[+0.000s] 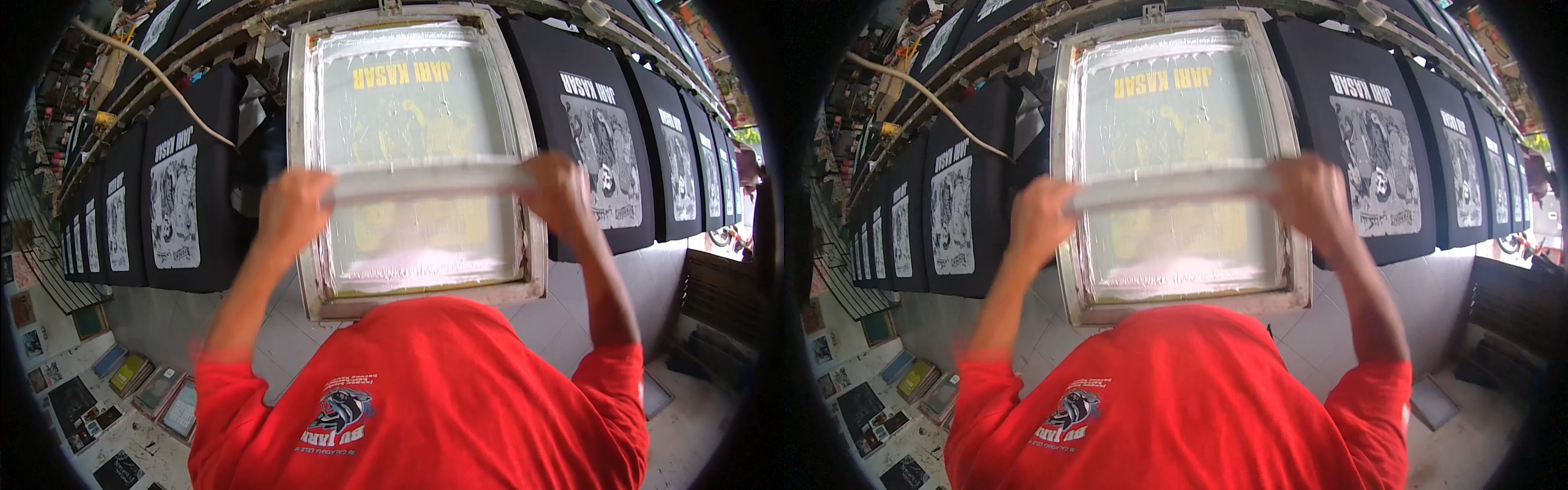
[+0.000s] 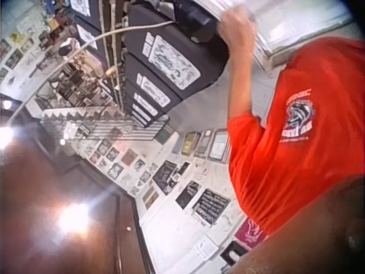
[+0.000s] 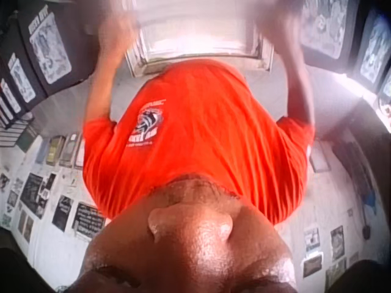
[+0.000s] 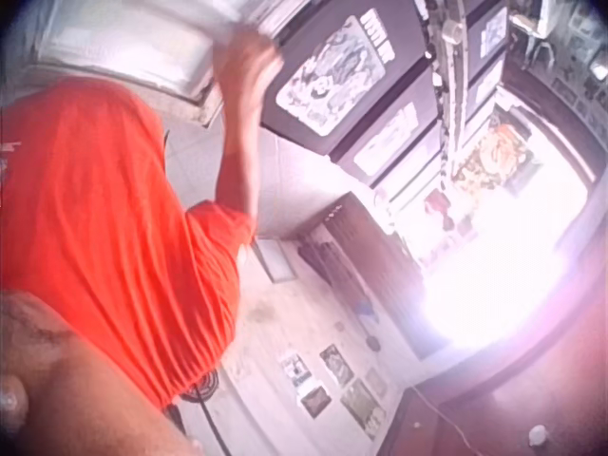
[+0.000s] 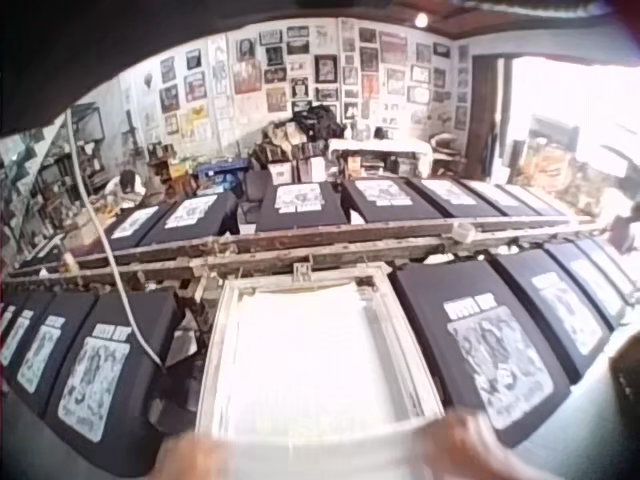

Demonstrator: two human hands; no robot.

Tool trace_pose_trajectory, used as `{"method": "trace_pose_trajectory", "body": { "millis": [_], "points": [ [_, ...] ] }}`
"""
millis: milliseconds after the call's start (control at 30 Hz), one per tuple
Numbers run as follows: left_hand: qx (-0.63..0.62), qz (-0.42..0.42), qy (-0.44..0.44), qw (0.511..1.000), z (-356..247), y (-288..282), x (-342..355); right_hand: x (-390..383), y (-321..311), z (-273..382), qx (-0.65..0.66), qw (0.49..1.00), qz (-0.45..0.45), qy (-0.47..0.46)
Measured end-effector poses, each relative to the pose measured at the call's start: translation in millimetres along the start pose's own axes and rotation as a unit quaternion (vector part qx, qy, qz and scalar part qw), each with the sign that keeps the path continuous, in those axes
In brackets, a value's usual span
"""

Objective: The person prepares a screen printing frame by applying tape to its edges. They then position the frame over a black t-shirt and use a squeegee to pull yellow ink across the mesh, transferring a graphic design onto the fabric. The process is repeated on multiple shirts.

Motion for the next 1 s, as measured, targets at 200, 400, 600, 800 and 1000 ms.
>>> {"method": "trace_pose_trajectory", "body": {
  "millis": [200, 400, 600, 800, 1000],
  "points": [
    [-0.074, 0.057, -0.007, 0.996, -69.0, 58.1, -140.1, -148.4, 44.6, 58.6, 0.05, 0.999, -0.012, -0.009],
    [-0.017, -0.052, 0.006, 0.998, -79.9, 90.7, -171.6, -177.7, 78.7, 66.1, -0.016, 0.996, -0.078, -0.033],
    [0.035, -0.067, -0.011, 0.997, -43.6, 107.2, -118.6, -129.0, 109.6, 27.3, -0.056, 0.992, -0.111, -0.027],
    [-0.012, -0.02, -0.016, 1.0, -35.3, 59.8, -94.1, -98.0, 48.2, 30.6, -0.008, 0.999, -0.033, -0.02],
    [-0.06, 0.018, -0.02, 0.998, -70.0, 80.1, -151.6, -160.1, 66.1, 58.6, 0.028, 0.999, -0.022, -0.011]
  ]
}}
Point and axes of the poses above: each hand's wrist, its own x-axis towards the middle knuckle, its own y-axis out of the palm, z = x × y, the point moved 7 cm from there along x, towards the middle knuckle, and after that the axes turned 9 degrees about z, right-handed, at the moved point
